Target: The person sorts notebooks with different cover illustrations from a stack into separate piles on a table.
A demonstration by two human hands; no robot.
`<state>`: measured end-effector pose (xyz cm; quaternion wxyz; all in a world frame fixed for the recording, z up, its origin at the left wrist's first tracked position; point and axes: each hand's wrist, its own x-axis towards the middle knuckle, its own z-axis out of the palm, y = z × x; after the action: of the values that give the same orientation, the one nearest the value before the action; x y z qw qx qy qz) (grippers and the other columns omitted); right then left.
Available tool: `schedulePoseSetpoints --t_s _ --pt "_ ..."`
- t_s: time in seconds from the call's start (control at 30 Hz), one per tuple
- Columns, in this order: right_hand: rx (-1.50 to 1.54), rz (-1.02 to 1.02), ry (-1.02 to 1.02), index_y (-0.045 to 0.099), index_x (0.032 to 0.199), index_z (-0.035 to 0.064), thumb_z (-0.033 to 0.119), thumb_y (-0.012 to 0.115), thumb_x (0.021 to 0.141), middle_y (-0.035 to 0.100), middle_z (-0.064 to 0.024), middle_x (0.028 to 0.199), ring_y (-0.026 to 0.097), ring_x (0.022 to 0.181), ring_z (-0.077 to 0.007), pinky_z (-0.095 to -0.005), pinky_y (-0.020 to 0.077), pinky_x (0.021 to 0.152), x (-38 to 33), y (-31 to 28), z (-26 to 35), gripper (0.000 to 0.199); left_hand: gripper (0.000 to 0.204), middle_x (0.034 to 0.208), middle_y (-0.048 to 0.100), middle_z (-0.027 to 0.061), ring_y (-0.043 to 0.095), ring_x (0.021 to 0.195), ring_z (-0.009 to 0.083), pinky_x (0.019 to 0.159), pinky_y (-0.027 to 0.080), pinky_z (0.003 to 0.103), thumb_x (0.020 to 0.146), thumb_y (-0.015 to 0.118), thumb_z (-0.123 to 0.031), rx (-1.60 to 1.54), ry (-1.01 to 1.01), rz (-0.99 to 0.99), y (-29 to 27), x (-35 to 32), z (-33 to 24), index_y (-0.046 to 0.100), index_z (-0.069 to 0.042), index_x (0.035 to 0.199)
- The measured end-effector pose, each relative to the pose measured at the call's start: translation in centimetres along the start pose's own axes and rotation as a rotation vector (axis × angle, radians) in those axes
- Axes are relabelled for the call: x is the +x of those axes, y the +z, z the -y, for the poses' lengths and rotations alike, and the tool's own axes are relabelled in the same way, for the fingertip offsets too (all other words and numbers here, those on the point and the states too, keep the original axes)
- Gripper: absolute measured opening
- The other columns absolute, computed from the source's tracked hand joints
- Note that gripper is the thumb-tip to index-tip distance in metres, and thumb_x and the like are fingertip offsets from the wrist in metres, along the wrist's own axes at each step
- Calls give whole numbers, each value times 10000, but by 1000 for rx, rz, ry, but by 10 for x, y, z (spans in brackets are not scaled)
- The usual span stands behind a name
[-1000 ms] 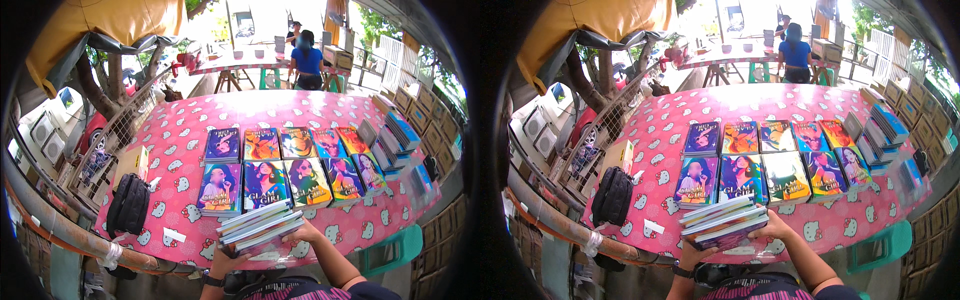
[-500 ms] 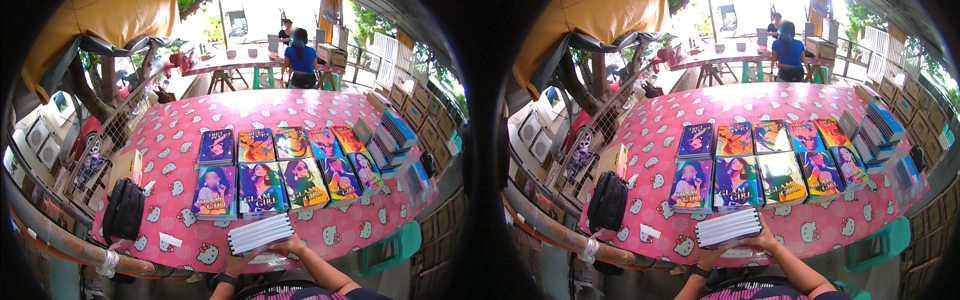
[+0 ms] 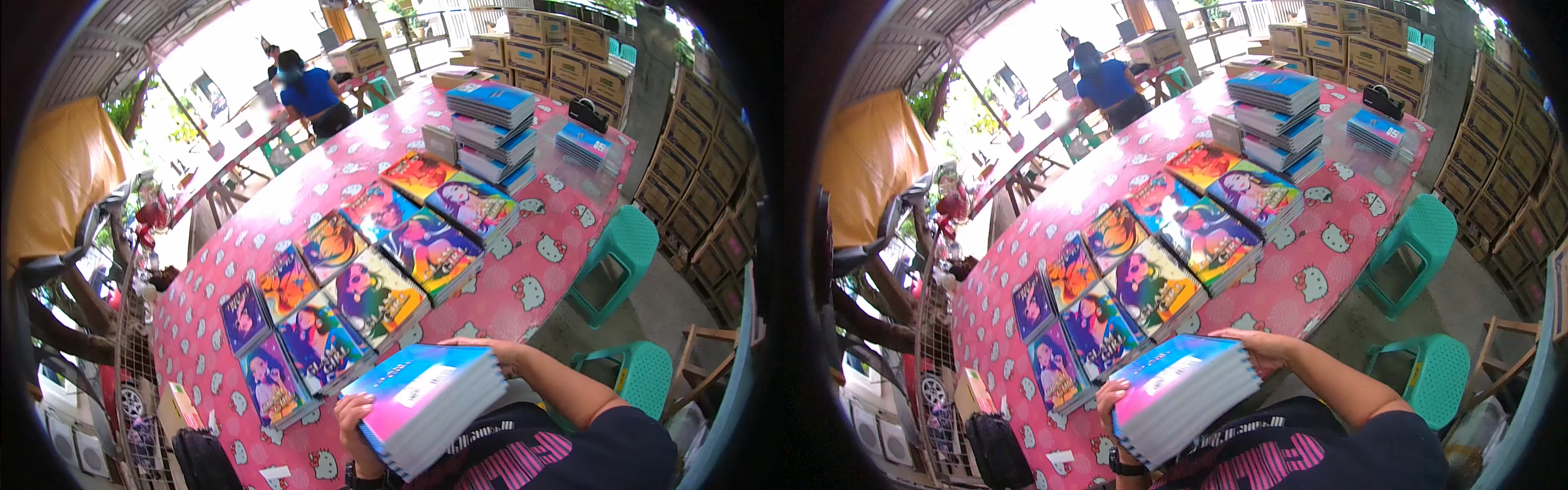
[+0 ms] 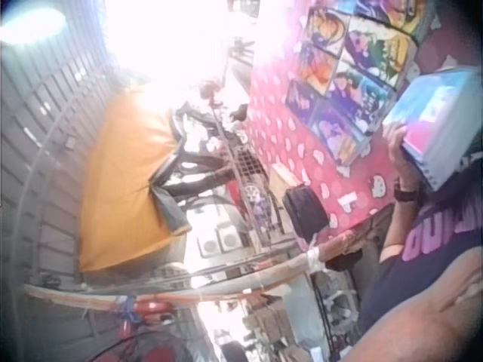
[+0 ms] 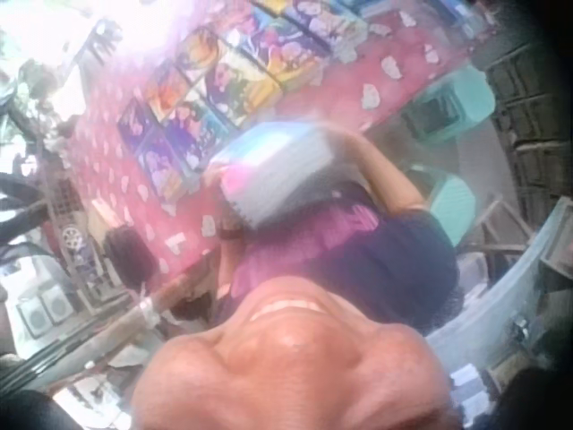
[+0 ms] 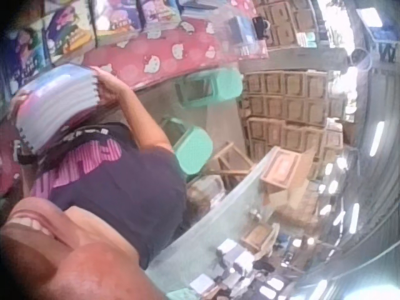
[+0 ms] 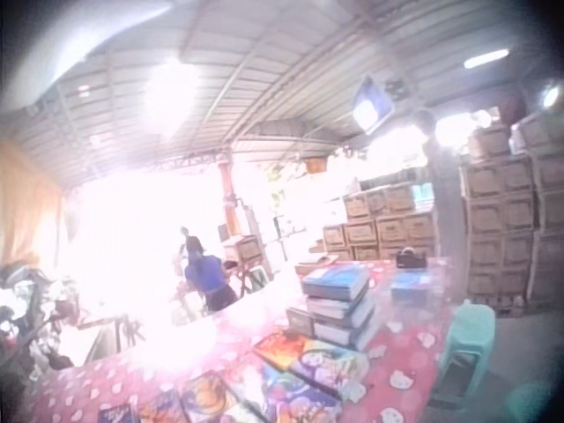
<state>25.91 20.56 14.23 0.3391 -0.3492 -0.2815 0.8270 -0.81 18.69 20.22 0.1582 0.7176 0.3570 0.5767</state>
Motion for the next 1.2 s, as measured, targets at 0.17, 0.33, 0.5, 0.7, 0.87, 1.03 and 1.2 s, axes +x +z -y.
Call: schedulePoseSetpoints --t_s 0.17,0.33,0.5,0.7,0.87,1.03,1.2 --pt "507 60 -147 400 1321 46 491 536 865 505 -137 1268 557 1084 -203 -374 468 911 -60 -39 44 651 259 1053 633 6 559 1043 223 1034 276 435 755 659 -159 4 366 405 87 64 -17 574 -165 1000" --pt "272 -148 -390 319 1360 41 260 623 804 477 -195 1256 544 1102 -237 -379 479 899 -122 -102 125 671 392 1136 592 19 498 1135 215 1101 170 468 728 678 -184 -40 687 519 210 118 -21 569 -161 1103" --pt "162 -303 -990 214 1415 61 215 621 789 454 -166 1258 523 1093 -264 -375 472 898 -141 -132 253 763 730 1302 404 155 431 1202 287 1043 313 470 771 679 -321 -799 -246 17 324 192 -21 294 -70 1338" --pt "-254 -610 -1530 67 1441 73 264 655 794 437 -191 1253 510 1082 -253 -354 474 868 -92 -189 412 894 418 1105 565 88 559 1000 236 838 471 437 852 565 -308 -1146 -505 189 418 322 -23 475 -59 1175" --pt "-178 -612 -1262 175 1423 69 383 653 788 532 -141 1159 542 1009 -212 -335 457 827 -85 -252 523 855 297 958 586 108 574 883 234 776 478 398 822 564 -278 -1038 -612 244 447 438 22 526 -34 988" --pt "-784 -821 -779 466 1250 -23 489 655 741 557 -168 1138 521 1063 -253 -385 419 880 -52 -392 515 746 355 881 574 103 579 824 248 694 535 431 758 627 -301 -784 -897 374 498 444 86 556 -31 978" --pt "-607 -741 -800 434 1297 -19 569 599 756 515 -166 1245 487 1142 -267 -405 369 949 -42 -366 500 816 500 990 540 113 560 866 268 715 530 403 777 626 -419 -641 -914 469 478 440 100 483 -70 1105"
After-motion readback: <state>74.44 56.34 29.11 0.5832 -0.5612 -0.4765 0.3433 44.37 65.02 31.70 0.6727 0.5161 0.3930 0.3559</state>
